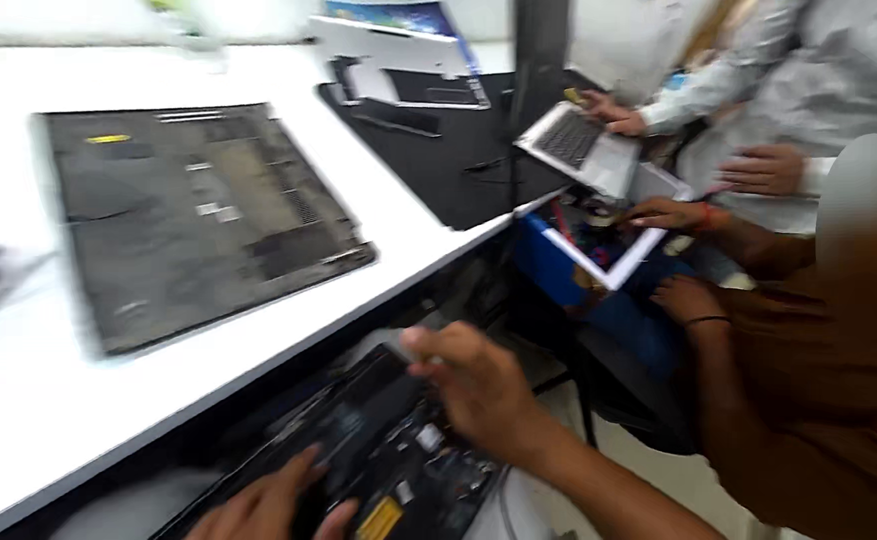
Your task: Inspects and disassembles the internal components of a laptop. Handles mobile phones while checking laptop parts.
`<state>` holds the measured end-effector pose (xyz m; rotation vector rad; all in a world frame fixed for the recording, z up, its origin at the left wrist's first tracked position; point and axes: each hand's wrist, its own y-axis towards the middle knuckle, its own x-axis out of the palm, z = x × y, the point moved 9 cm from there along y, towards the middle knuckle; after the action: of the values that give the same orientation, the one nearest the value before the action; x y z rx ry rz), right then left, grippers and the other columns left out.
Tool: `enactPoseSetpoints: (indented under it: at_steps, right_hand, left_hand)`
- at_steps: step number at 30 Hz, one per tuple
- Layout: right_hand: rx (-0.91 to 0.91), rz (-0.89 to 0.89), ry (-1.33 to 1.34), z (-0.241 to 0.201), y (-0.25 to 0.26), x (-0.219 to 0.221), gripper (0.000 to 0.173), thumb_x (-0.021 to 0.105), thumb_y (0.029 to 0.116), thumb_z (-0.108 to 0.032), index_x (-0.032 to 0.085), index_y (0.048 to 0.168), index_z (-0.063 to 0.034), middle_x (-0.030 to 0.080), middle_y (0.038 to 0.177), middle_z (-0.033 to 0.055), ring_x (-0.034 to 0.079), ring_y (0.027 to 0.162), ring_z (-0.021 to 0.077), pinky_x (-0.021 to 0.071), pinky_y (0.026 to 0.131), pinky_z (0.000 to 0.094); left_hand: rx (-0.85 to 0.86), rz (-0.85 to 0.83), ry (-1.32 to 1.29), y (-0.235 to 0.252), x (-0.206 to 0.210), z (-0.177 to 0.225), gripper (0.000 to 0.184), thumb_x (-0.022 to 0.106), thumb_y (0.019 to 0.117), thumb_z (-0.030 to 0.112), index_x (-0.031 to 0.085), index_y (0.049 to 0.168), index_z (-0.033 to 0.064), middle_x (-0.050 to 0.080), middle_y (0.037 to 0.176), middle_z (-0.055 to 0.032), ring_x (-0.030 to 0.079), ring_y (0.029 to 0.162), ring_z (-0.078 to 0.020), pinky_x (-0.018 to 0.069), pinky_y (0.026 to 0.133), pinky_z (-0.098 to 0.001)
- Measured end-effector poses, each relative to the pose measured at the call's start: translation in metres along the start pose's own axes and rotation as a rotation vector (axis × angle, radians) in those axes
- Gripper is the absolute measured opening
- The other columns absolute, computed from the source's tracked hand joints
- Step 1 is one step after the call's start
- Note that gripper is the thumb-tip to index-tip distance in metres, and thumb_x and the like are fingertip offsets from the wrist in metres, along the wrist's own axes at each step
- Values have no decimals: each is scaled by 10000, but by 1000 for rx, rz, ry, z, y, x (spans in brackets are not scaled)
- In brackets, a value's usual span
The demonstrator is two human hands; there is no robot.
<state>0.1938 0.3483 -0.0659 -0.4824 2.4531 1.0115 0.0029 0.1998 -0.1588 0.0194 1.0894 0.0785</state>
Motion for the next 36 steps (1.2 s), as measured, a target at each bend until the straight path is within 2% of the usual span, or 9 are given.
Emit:
enactPoseSetpoints:
  at_steps: [4,7,10,14,18,23,27,32,36]
  right_hand:
    - [-28,-71,138,5,6,6,376,535,1064,-126,491,1437,-144,692,1220,21,698,1077,147,625,926,368]
    - [-2,-85,170,6,5,8,395,493,1081,-142,417,1469,-155,695,1243,22,688,1139,185,609,975,399]
    - [-57,21,58,7,3,6,462,654,1013,-232,453,1428,-206,625,1152,17,658,1046,152,605,890,374]
    - [-145,117,-112,0,7,5,511,798,908,-259,531,1339,-195,561,958,31,605,818,119,564,687,288]
    - [-121,110,-132,6,10,3,540,807,900,-244,517,1353,-187,586,948,10,611,827,96,562,712,265]
    - [-97,98,-64,11,11,1,544,799,905,-205,485,1350,-204,585,973,-16,613,843,66,560,761,252]
    - [-104,52,-10,7,8,8,526,769,928,-171,485,1365,-235,570,988,-12,603,850,74,556,771,261]
    - [-99,-81,45,2,12,18,432,683,987,-135,508,1378,-192,658,1085,3,673,979,100,607,844,295]
    - [-100,-144,124,1,15,19,450,583,1035,-90,439,1460,-134,668,1216,31,691,1059,134,624,904,334]
  left_hand:
    - [-59,73,-2,-1,-3,-3,675,433,1006,654,580,1426,147,734,1195,-18,650,1154,-244,457,1021,-558]
    - [-78,154,33,0,-3,-3,642,394,1008,669,639,1367,196,746,1132,43,664,1109,-183,472,1008,-529]
    - [-51,171,13,18,-4,6,516,389,1049,579,694,1279,233,742,1053,92,674,1049,-129,487,1000,-513]
    - [40,112,-143,62,-9,37,441,374,1084,486,671,1309,249,711,1181,115,640,1139,-81,500,1014,-457]
    - [152,-3,-421,105,-11,65,343,504,1080,318,641,1365,186,689,1256,42,633,1171,-87,516,1045,-367]
    - [207,-228,-788,143,5,77,247,565,1051,126,676,1260,54,724,1105,-39,690,994,-71,581,898,-281]
    - [214,-179,-725,148,4,74,109,630,998,78,737,1016,68,702,843,-7,646,738,-59,553,678,-261]
    - [99,-88,-798,147,-1,57,56,755,924,111,779,954,70,758,852,0,707,759,-59,610,709,-275]
    - [0,0,-815,149,2,52,188,860,833,159,699,869,68,728,791,-13,698,713,-91,602,669,-299]
